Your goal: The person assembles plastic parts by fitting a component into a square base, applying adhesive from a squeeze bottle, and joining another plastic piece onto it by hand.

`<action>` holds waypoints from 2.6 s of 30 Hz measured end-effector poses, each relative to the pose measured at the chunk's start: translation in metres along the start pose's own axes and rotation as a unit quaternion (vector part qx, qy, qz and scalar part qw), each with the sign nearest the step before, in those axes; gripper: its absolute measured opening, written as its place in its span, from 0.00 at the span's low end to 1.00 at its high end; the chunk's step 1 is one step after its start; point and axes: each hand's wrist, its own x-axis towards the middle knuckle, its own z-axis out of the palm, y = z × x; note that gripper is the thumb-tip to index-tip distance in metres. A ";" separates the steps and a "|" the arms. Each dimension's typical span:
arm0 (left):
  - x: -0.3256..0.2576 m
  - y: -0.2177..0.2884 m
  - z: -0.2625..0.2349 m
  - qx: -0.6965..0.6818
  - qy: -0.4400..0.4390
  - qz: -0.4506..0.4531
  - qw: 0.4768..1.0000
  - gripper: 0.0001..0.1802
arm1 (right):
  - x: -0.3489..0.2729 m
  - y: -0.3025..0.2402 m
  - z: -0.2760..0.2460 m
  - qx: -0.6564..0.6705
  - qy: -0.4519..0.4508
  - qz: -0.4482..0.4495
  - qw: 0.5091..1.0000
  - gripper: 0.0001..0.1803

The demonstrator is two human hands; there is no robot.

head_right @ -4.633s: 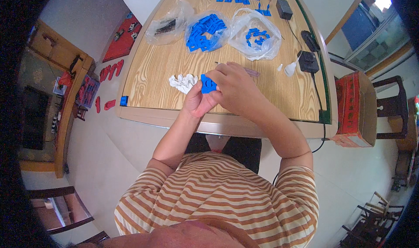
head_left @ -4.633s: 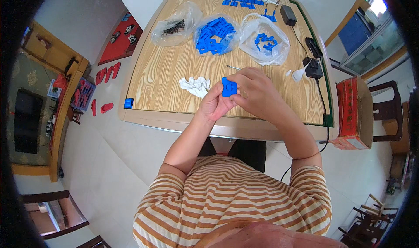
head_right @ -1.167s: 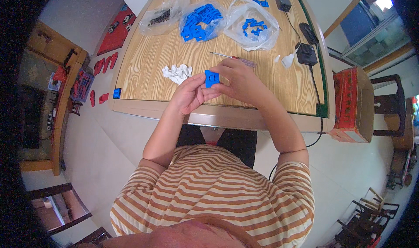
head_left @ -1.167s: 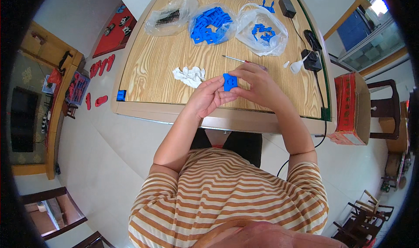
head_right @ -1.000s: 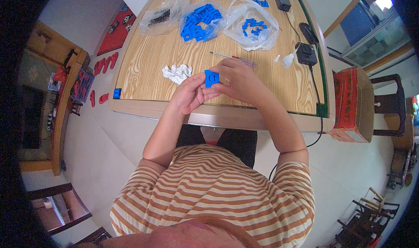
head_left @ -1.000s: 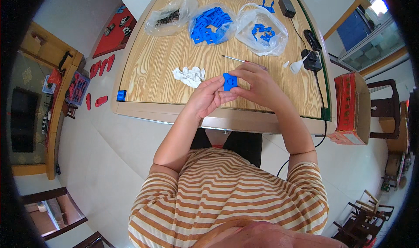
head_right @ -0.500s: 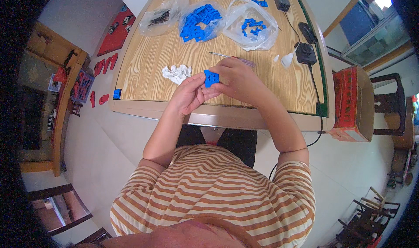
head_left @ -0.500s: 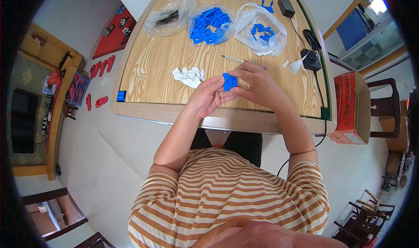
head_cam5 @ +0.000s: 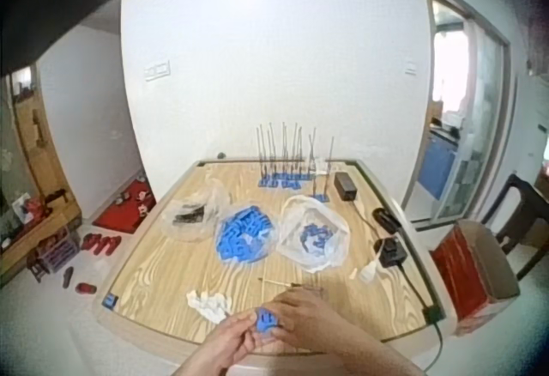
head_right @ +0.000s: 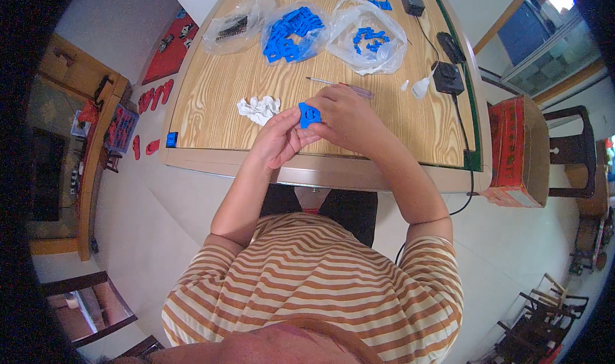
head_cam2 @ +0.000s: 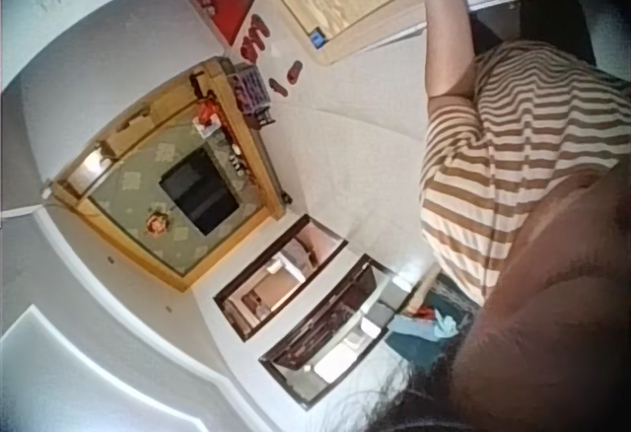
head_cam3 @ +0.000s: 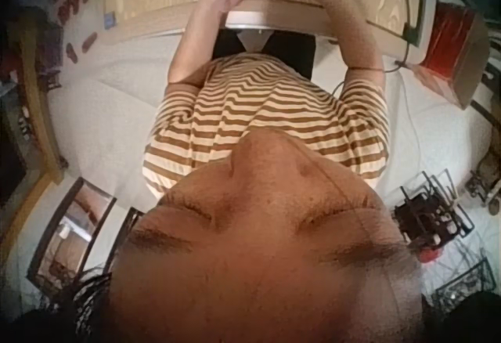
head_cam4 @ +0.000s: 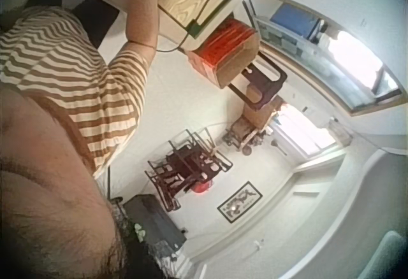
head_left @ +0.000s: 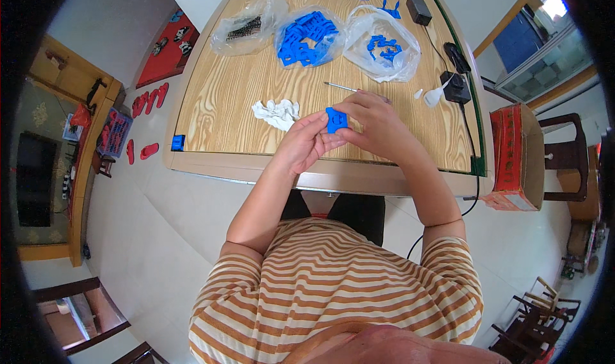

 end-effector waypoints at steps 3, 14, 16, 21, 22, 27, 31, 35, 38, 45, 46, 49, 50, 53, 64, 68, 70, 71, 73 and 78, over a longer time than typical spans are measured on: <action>0.004 0.000 -0.004 -0.006 -0.002 -0.005 1.000 0.18 | 0.000 0.003 0.003 0.029 -0.033 0.056 0.997 0.22; 0.011 0.000 -0.011 -0.044 -0.008 -0.019 0.999 0.20 | -0.004 0.019 0.017 0.050 0.015 0.026 0.998 0.25; 0.011 0.001 -0.011 -0.045 -0.011 -0.021 0.999 0.21 | -0.006 0.023 0.016 0.064 0.013 0.032 0.997 0.26; 0.015 0.000 -0.013 -0.036 -0.010 -0.022 0.999 0.22 | -0.007 0.030 0.016 0.133 -0.002 0.054 0.990 0.27; 0.017 -0.001 -0.013 -0.038 -0.005 -0.017 0.999 0.22 | -0.007 0.031 0.016 0.133 -0.002 0.054 0.990 0.27; 0.026 -0.003 -0.016 -0.037 -0.023 -0.009 0.999 0.21 | -0.008 0.036 0.017 0.154 0.029 0.055 0.986 0.26; 0.033 -0.004 -0.009 -0.032 -0.020 -0.003 0.999 0.21 | -0.009 0.038 0.014 0.155 0.034 0.079 0.984 0.24; 0.036 -0.005 -0.008 -0.026 -0.014 0.001 1.000 0.21 | -0.010 0.040 0.013 0.141 0.044 0.071 0.986 0.23; 0.035 -0.004 -0.005 -0.050 -0.012 -0.002 0.999 0.20 | -0.010 0.041 0.013 0.143 0.048 0.073 0.986 0.22; 0.036 -0.005 -0.008 -0.046 -0.007 0.001 0.999 0.19 | -0.009 0.039 0.014 0.145 0.041 0.088 0.985 0.21; 0.036 -0.005 -0.008 -0.040 -0.007 0.001 0.999 0.19 | -0.009 0.039 0.014 0.145 0.041 0.089 0.985 0.21; 0.036 -0.005 -0.007 -0.036 -0.010 0.000 0.999 0.19 | -0.010 0.039 0.014 0.137 0.041 0.092 0.986 0.21; 0.036 -0.005 -0.007 -0.039 -0.014 -0.002 0.999 0.19 | -0.010 0.039 0.015 0.130 0.041 0.095 0.986 0.21; 0.037 -0.006 -0.006 -0.035 -0.005 0.004 0.999 0.19 | -0.012 0.041 0.016 0.115 0.039 0.097 0.988 0.22; 0.037 -0.008 -0.009 -0.018 -0.014 0.015 1.000 0.19 | -0.010 0.040 0.018 0.075 0.052 0.070 0.993 0.22; 0.037 -0.008 -0.010 -0.011 -0.023 0.022 0.999 0.18 | -0.010 0.039 0.018 0.074 0.053 0.070 0.993 0.22; 0.037 -0.009 -0.008 -0.005 -0.017 0.026 1.000 0.18 | -0.011 0.039 0.018 0.075 0.050 0.071 0.993 0.22; 0.037 -0.009 -0.007 0.001 -0.012 0.030 0.999 0.18 | -0.011 0.039 0.018 0.077 0.056 0.068 0.993 0.22; 0.037 -0.010 -0.007 0.004 -0.013 0.033 0.999 0.18 | -0.011 0.039 0.018 0.080 0.062 0.066 0.993 0.22; 0.037 -0.010 -0.010 0.016 -0.022 0.035 0.999 0.18 | -0.011 0.039 0.019 0.085 0.058 0.068 0.992 0.22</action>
